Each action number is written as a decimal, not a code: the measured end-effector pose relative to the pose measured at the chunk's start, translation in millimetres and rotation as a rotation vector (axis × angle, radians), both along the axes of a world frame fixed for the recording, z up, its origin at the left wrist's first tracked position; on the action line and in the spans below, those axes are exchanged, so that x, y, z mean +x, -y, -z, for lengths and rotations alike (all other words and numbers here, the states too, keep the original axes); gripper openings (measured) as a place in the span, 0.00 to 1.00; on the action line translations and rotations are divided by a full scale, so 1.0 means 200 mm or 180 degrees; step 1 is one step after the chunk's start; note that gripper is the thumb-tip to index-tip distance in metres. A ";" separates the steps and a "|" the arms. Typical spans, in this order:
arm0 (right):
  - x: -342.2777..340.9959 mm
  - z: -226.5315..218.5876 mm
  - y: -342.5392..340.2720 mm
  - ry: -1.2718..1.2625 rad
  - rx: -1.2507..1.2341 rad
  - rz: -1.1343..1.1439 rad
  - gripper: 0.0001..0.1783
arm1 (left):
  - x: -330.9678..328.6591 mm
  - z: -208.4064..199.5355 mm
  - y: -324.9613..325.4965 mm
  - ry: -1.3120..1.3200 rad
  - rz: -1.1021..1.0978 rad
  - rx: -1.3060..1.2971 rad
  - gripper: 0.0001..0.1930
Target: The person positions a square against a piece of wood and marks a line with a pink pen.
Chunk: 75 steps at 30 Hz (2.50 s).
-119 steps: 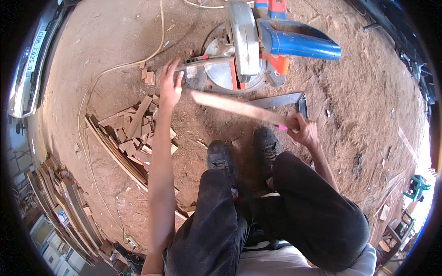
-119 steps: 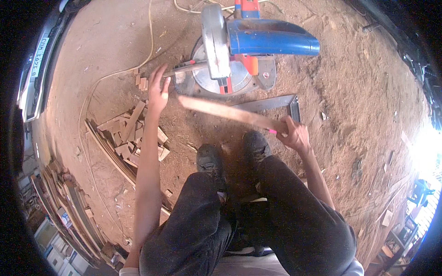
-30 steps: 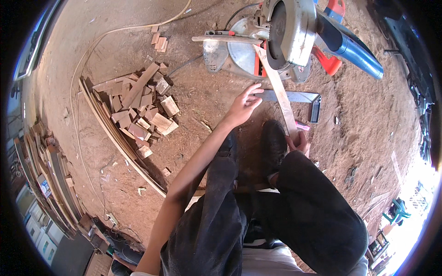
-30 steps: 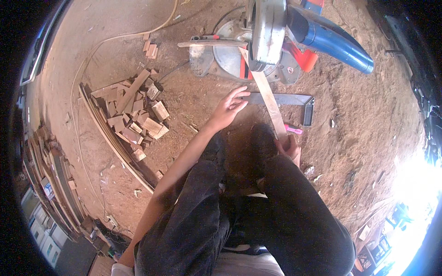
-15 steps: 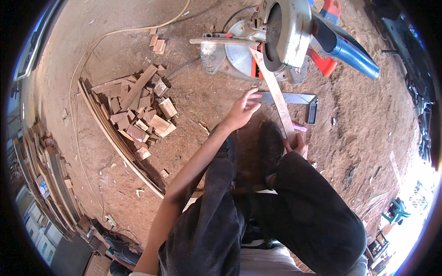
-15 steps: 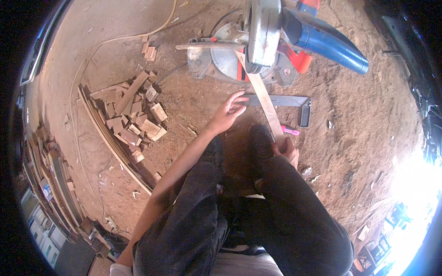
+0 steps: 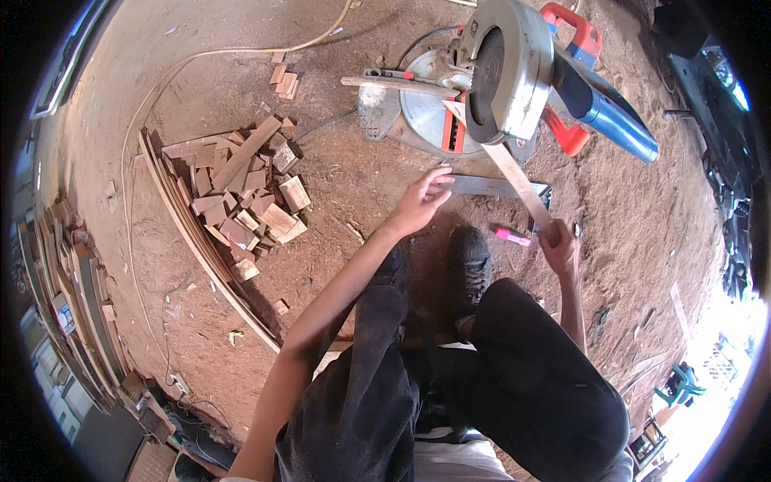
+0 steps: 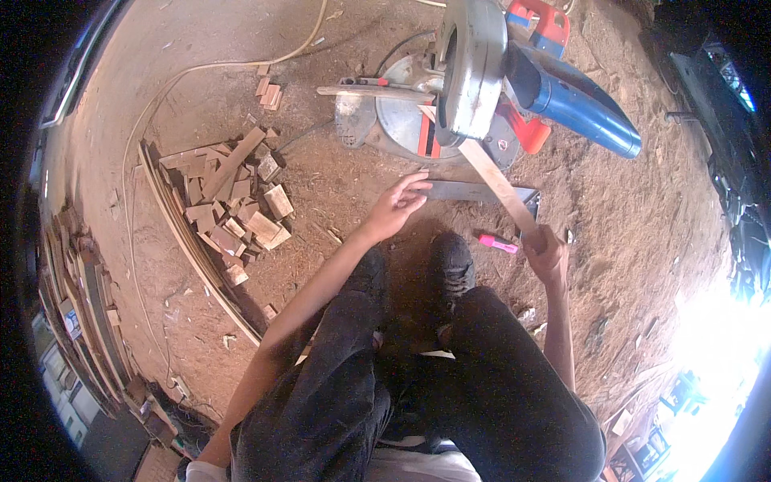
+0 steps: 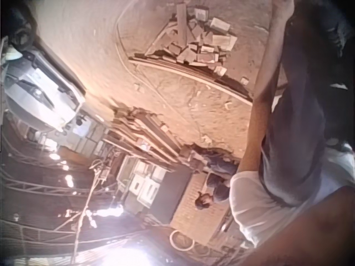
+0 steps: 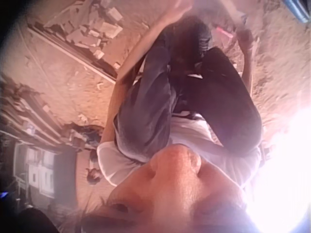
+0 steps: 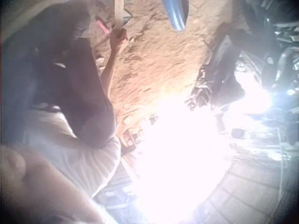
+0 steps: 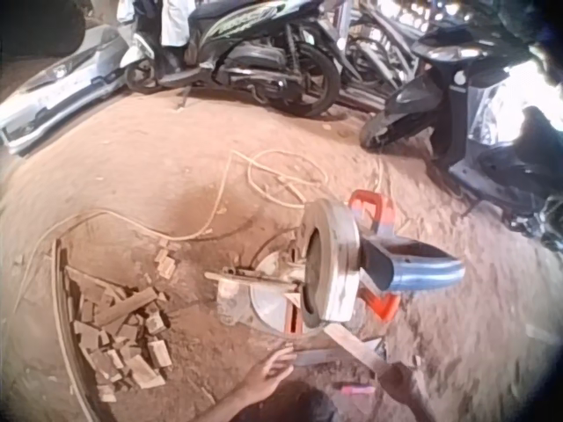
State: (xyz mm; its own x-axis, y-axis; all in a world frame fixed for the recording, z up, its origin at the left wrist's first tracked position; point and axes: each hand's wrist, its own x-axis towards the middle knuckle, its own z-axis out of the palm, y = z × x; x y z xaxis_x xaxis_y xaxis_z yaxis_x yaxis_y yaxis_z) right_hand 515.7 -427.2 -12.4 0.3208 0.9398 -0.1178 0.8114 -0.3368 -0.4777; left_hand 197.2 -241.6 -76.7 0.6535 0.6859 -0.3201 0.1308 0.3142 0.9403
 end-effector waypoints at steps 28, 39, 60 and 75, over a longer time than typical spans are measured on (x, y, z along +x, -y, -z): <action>-0.48 -0.11 -0.09 -0.0888 0.0142 -0.0738 0.19 | -0.48 -0.53 -0.55 -0.0785 -0.1512 0.0225 0.22; -0.55 -0.05 0.14 -0.0729 -0.0244 -0.0421 0.17 | -0.45 -0.25 -0.29 -0.1795 0.0720 0.1200 0.24; -0.62 0.03 0.14 -0.0593 -0.0416 -0.0353 0.15 | -0.24 -0.10 -0.33 -0.1551 0.0448 0.1552 0.24; -0.64 0.00 0.11 -0.0651 -0.0461 -0.0435 0.16 | -0.25 -0.02 -0.23 -0.1714 0.0233 0.1854 0.27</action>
State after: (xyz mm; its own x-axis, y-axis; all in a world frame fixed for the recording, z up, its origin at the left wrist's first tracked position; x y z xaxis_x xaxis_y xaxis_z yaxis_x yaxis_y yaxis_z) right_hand 387.6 -449.4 -13.2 0.1480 0.9414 -0.3031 0.7458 -0.3075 -0.5910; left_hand 146.3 -196.0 -72.1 0.5608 0.8014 -0.2078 0.6152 -0.2354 0.7524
